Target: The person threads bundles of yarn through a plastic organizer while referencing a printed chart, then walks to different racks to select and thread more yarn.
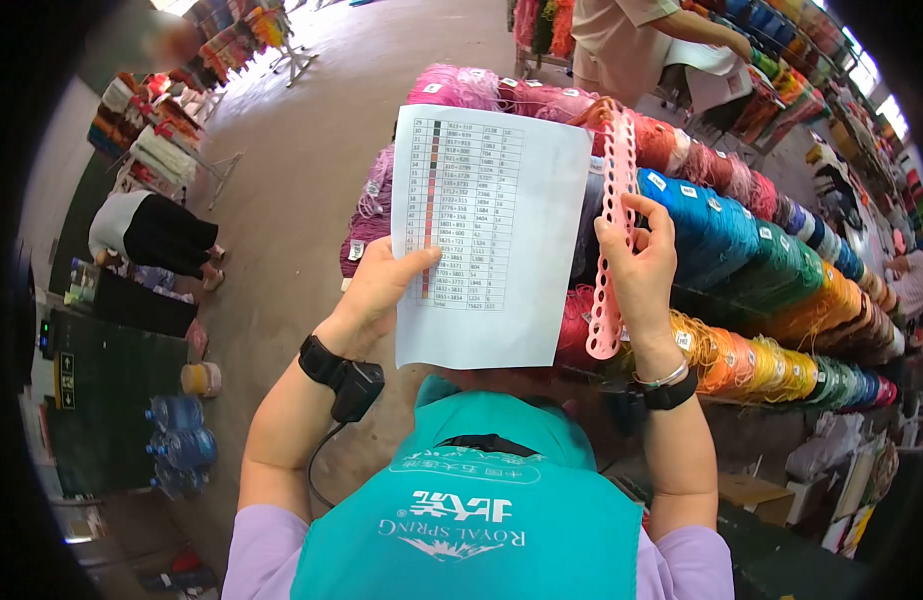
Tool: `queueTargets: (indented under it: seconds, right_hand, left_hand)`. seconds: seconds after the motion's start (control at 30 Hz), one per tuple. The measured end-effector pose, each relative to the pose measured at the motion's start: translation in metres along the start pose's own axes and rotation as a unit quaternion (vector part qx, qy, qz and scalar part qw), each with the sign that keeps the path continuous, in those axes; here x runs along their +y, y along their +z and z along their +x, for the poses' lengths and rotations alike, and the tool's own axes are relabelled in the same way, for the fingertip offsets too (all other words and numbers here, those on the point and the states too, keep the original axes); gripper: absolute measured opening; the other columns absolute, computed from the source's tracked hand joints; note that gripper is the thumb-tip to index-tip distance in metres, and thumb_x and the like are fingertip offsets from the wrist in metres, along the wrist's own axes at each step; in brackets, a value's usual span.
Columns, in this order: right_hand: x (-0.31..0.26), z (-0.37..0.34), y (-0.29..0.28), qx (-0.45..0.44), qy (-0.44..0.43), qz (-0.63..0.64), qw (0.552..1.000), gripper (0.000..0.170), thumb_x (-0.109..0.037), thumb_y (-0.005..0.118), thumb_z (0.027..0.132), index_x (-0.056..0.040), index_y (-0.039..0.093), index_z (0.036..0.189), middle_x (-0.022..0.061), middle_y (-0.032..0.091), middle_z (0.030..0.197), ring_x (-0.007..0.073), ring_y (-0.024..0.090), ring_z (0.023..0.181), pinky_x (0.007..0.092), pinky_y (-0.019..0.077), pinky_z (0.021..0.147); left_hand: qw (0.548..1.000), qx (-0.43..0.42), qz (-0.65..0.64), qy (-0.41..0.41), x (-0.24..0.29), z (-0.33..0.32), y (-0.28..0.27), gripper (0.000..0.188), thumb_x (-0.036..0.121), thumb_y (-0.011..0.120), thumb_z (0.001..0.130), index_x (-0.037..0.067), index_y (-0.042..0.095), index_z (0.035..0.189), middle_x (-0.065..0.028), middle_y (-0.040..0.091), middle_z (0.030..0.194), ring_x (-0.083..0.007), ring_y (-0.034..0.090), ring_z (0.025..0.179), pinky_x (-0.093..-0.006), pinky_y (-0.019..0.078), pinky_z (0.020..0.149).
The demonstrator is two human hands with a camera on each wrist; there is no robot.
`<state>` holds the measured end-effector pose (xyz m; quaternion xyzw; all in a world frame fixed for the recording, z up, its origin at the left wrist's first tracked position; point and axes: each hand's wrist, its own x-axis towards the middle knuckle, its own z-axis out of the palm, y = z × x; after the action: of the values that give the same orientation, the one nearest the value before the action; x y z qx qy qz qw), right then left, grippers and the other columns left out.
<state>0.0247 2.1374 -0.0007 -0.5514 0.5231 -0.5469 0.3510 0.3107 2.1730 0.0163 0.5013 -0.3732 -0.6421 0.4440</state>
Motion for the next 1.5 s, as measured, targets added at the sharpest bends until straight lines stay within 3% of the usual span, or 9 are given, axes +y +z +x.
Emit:
queueTargets:
  seconds: [0.17,0.23,0.3,0.53,0.77,1.0,1.1,1.23,1.5]
  right_hand:
    - [0.004,-0.014,0.01,0.087,-0.073,-0.072,0.991,0.04,-0.015,0.073,0.086,-0.0013,0.056,0.12,0.0088,0.056,0.111,0.0142,0.058,0.089,0.0249,0.0499,0.069]
    - [-0.002,-0.022,0.022,0.047,-0.153,-0.144,0.976,0.044,-0.015,0.074,0.081,-0.001,0.056,0.118,0.0139,0.052,0.12,0.0285,0.052,0.112,0.0386,0.0462,0.094]
    - [0.002,-0.031,0.038,0.008,-0.177,-0.178,0.968,0.047,-0.017,0.076,0.079,-0.0006,0.056,0.118,0.0162,0.051,0.121,0.0318,0.052,0.113,0.0404,0.0468,0.095]
    - [0.036,-0.036,0.059,-0.036,-0.097,-0.178,0.979,0.047,-0.019,0.069,0.087,0.0033,0.055,0.126,0.0228,0.048,0.13,0.0369,0.054,0.117,0.0413,0.0464,0.099]
    - [0.016,-0.061,0.021,0.013,-0.109,-0.204,0.973,0.032,-0.009,0.066,0.088,0.0012,0.062,0.118,0.0199,0.058,0.126,0.0304,0.061,0.11,0.0376,0.0511,0.091]
    - [0.024,-0.123,-0.057,0.099,-0.008,-0.198,0.975,0.017,-0.002,0.064,0.091,-0.0003,0.066,0.108,0.0054,0.067,0.1,0.0123,0.063,0.088,0.0232,0.0499,0.073]
    - [0.035,-0.144,-0.09,0.155,0.069,-0.179,0.969,0.012,-0.005,0.063,0.095,-0.0004,0.066,0.105,0.0001,0.065,0.093,0.0058,0.058,0.081,0.0208,0.0472,0.072]
    - [0.051,-0.157,-0.129,0.19,0.115,-0.165,0.961,0.011,-0.004,0.062,0.096,-0.0001,0.067,0.105,-0.0005,0.064,0.092,0.0063,0.058,0.083,0.0212,0.0475,0.074]
    - [0.091,-0.168,-0.173,0.328,0.125,-0.145,0.925,0.009,-0.007,0.065,0.094,-0.0004,0.066,0.1,-0.0027,0.063,0.085,0.005,0.056,0.077,0.0211,0.0479,0.07]
  left_hand:
    - [0.999,-0.004,0.018,-0.034,-0.006,0.017,-0.007,0.03,0.005,0.056,0.094,-0.009,0.059,0.121,-0.0175,0.068,0.114,-0.022,0.068,0.096,-0.0359,0.0556,0.085]
    - [0.999,-0.005,0.036,-0.036,-0.006,0.021,-0.008,0.031,0.003,0.053,0.095,-0.01,0.058,0.123,-0.0181,0.068,0.113,-0.0218,0.068,0.098,-0.0358,0.056,0.085]
    - [0.998,0.0,0.041,-0.044,-0.006,0.025,-0.009,0.032,0.002,0.051,0.095,-0.01,0.057,0.124,-0.0184,0.068,0.113,-0.0217,0.068,0.098,-0.0359,0.0562,0.084]
    - [0.998,-0.012,0.035,-0.058,-0.007,0.03,-0.013,0.035,0.0,0.052,0.094,-0.008,0.053,0.127,-0.0194,0.064,0.12,-0.0239,0.067,0.102,-0.0385,0.0554,0.089]
    - [0.999,-0.041,0.019,-0.008,-0.003,0.022,-0.013,0.044,-0.001,0.051,0.094,-0.008,0.043,0.137,-0.0202,0.06,0.128,-0.0243,0.064,0.111,-0.0369,0.052,0.096]
    - [0.996,-0.005,-0.006,0.084,-0.003,-0.001,-0.038,0.062,-0.002,0.047,0.097,-0.006,0.02,0.153,-0.0231,0.03,0.156,-0.0259,0.037,0.143,-0.0349,0.0334,0.116]
    - [0.978,0.018,0.13,0.165,-0.007,-0.007,-0.043,0.058,-0.002,0.047,0.097,-0.006,0.028,0.151,-0.0211,0.031,0.157,-0.0253,0.036,0.144,-0.0348,0.0315,0.117]
    - [0.942,0.022,0.212,0.259,-0.009,-0.008,-0.036,0.032,-0.003,0.047,0.097,-0.003,0.061,0.126,-0.0128,0.058,0.136,-0.0201,0.056,0.125,-0.03,0.0422,0.105]
    - [0.914,-0.272,0.287,0.093,0.005,-0.01,0.069,0.032,-0.001,0.048,0.096,0.001,0.066,0.122,-0.0069,0.07,0.113,-0.0122,0.063,0.106,-0.0271,0.0477,0.094]
